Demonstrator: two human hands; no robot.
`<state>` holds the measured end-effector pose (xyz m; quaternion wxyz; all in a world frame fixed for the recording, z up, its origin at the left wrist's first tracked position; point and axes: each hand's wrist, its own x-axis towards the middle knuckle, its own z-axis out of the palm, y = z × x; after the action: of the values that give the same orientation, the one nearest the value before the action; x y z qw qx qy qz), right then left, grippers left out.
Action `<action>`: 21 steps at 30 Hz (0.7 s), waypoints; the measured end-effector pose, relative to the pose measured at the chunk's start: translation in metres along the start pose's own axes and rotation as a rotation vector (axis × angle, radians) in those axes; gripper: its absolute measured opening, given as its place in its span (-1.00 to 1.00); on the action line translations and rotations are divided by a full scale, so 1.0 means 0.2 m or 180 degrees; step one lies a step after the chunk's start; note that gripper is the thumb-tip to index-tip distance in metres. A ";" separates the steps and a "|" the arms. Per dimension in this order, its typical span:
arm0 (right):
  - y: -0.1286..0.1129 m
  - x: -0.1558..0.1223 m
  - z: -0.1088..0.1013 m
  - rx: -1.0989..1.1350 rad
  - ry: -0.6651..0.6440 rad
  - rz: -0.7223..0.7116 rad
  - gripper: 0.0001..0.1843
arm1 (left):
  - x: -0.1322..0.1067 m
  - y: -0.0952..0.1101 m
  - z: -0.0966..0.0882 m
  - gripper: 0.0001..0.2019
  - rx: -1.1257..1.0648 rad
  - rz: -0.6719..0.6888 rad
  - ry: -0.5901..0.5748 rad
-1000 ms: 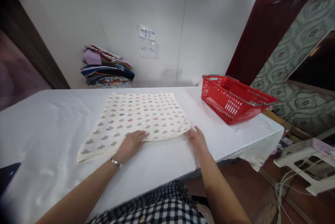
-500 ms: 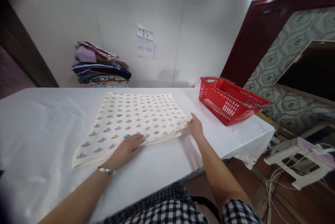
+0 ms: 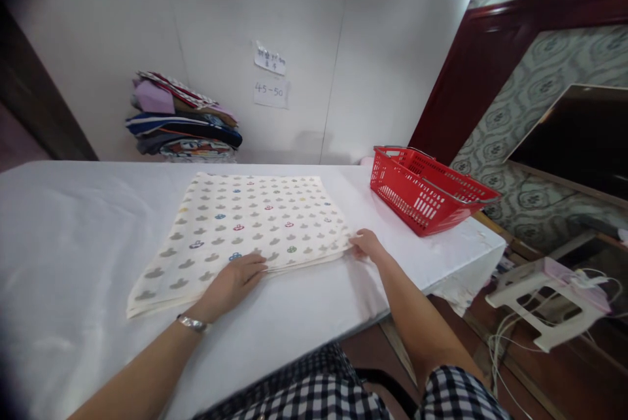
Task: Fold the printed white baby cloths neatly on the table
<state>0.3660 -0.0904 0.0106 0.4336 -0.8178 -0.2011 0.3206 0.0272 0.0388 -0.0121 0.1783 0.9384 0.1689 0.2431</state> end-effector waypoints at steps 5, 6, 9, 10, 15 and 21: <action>0.04 -0.01 0.00 -0.0022 -0.0383 0.0400 -0.79 | 0.00 -0.02 0.01 -0.70 -0.0001 0.0033 0.0041; 0.03 -0.01 0.00 -0.0002 -0.0457 0.0473 -0.79 | 0.00 -0.02 0.02 -0.70 0.0004 0.0042 0.0049; 0.02 -0.03 0.01 0.0108 -0.0670 0.0618 -0.75 | -0.01 -0.03 0.02 -0.71 0.0008 0.0079 0.0054; 0.02 -0.03 0.01 0.0160 -0.0734 0.0650 -0.73 | -0.01 -0.03 0.02 -0.71 0.0000 0.0092 0.0051; 0.04 -0.08 0.07 0.0685 -0.0808 0.0678 -0.71 | -0.01 -0.02 0.02 -0.69 -0.0007 0.0093 0.0013; 0.08 -0.10 0.12 0.1494 -0.0249 0.0427 -0.82 | -0.01 -0.02 0.02 -0.70 0.0017 0.0089 0.0026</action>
<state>0.3347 -0.0975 -0.0065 0.5812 -0.6932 -0.0829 0.4180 0.0270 0.0400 -0.0179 0.1717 0.9401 0.1572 0.2490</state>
